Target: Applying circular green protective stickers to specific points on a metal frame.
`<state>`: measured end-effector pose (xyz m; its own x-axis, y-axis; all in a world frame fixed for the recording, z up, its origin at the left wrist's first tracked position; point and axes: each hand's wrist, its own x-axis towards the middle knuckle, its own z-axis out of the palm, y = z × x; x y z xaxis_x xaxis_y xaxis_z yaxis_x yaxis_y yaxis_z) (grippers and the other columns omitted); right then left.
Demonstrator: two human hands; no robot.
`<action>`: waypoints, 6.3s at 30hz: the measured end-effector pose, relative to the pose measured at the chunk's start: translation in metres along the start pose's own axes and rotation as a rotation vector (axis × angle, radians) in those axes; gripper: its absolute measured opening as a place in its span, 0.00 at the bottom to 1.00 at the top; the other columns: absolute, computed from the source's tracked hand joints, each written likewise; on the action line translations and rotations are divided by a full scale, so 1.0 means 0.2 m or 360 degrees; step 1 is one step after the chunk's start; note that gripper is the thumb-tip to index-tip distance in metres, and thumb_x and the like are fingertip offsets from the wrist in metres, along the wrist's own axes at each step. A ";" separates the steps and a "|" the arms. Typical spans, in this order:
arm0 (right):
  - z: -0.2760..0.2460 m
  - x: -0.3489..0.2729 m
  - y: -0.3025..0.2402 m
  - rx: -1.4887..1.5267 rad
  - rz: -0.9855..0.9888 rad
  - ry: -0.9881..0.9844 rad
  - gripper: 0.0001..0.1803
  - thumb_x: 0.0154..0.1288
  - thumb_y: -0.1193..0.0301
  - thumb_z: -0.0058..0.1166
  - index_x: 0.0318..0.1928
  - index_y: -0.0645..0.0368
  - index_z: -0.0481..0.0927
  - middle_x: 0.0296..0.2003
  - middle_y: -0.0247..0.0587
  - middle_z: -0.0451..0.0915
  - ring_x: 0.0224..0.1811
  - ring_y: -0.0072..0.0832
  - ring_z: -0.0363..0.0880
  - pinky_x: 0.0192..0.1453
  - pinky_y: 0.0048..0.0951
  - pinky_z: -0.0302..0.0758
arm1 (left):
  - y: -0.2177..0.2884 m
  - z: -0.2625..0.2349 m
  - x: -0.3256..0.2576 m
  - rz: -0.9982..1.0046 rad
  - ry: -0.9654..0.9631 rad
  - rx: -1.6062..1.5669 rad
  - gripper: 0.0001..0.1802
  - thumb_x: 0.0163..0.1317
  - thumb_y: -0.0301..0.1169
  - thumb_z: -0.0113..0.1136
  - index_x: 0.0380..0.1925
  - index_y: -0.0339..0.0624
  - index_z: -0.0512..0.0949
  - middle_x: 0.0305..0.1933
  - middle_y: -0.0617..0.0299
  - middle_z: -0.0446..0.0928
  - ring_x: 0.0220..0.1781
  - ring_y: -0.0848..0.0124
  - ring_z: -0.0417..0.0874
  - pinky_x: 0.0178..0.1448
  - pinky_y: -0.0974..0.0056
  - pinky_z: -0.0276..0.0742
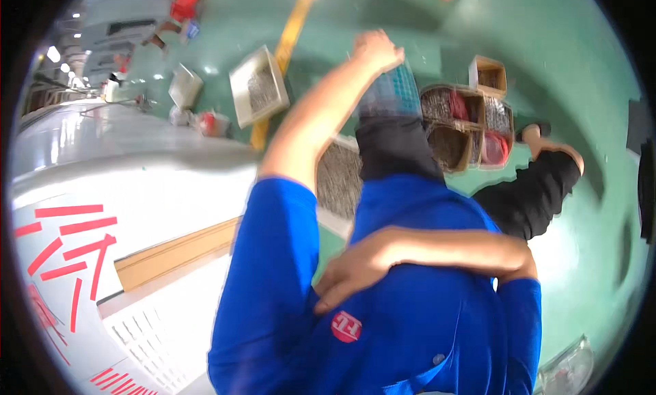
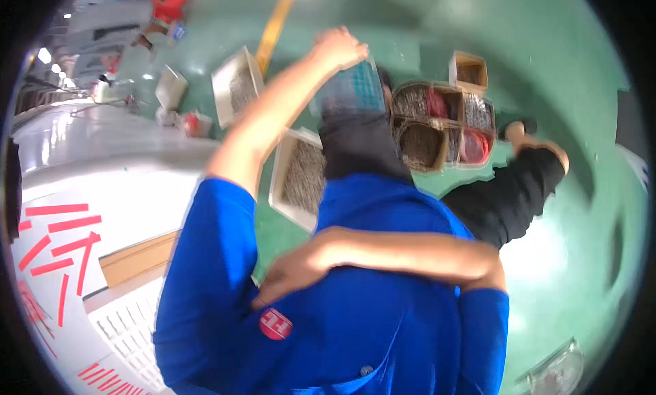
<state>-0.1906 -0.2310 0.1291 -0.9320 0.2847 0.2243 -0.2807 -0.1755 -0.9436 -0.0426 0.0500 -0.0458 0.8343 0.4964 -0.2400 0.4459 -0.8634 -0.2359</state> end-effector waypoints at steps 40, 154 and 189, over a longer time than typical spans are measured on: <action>0.03 -2.23 0.32 -0.1879 0.2918 0.2362 0.11 0.52 0.65 0.56 0.32 0.59 0.84 0.34 0.51 0.84 0.41 0.46 0.84 0.46 0.46 0.77 | 0.14 -1.23 -0.17 -0.0287 0.1649 -0.1753 0.42 0.47 0.51 0.73 0.51 0.29 0.68 0.51 0.43 0.76 0.52 0.51 0.80 0.52 0.53 0.76; 0.25 -2.26 0.21 -0.1215 0.3257 0.2775 0.27 0.48 0.49 0.58 0.41 0.56 0.87 0.44 0.47 0.85 0.47 0.40 0.84 0.50 0.37 0.79 | 0.44 -1.51 -0.60 0.0009 0.1446 -0.1573 0.59 0.42 0.59 0.73 0.61 0.25 0.57 0.51 0.37 0.74 0.48 0.48 0.82 0.45 0.51 0.80; 0.36 -2.38 0.26 -0.1200 0.3154 0.2885 0.30 0.45 0.52 0.61 0.44 0.62 0.84 0.47 0.56 0.82 0.52 0.49 0.80 0.56 0.45 0.76 | 0.20 -0.38 -0.29 -0.0212 0.0660 -0.0757 0.07 0.46 0.27 0.59 0.24 0.39 0.85 0.28 0.45 0.82 0.34 0.49 0.86 0.41 0.51 0.81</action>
<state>0.2221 -0.4433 -0.0102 0.9064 0.3519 -0.2336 0.3955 -0.9012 0.1771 -0.0487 -0.0194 0.0301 0.7753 0.6086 0.1687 0.5700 -0.7894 0.2278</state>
